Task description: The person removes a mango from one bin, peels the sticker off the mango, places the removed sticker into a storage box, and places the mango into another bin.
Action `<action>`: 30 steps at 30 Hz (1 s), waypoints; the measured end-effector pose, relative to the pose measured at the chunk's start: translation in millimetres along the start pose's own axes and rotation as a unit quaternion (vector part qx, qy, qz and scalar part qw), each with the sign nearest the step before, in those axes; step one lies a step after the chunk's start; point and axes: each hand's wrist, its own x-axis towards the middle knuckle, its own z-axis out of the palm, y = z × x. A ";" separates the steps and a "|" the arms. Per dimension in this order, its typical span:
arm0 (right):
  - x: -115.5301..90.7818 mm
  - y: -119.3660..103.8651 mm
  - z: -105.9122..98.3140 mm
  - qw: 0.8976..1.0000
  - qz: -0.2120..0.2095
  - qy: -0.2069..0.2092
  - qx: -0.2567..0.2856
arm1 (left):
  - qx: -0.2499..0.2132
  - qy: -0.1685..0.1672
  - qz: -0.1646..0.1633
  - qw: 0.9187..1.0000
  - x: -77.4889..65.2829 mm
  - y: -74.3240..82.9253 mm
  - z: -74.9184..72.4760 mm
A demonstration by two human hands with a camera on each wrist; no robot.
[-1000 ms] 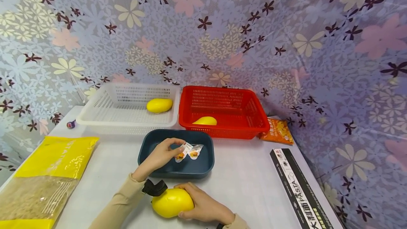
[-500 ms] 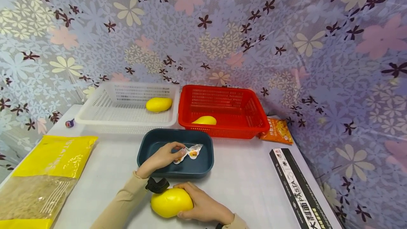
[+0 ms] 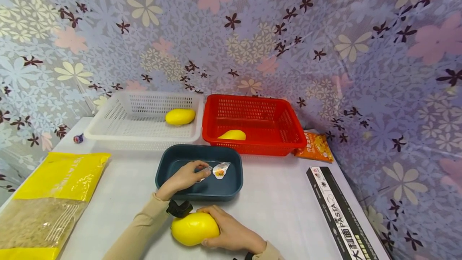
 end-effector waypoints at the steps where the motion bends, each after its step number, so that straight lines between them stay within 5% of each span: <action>1: 0.0 -0.1 -0.1 1.000 -0.003 0.002 -0.003 | 0.005 0.002 -0.001 1.000 0.1 -0.1 0.1; 15: -0.3 -0.8 -1.0 1.000 -0.011 0.003 -0.003 | 0.025 0.029 -0.022 0.999 2.0 -4.2 5.5; 30: 0.2 -1.2 -0.5 1.000 -0.007 0.002 -0.007 | 0.001 0.073 0.044 0.996 -0.9 3.9 3.3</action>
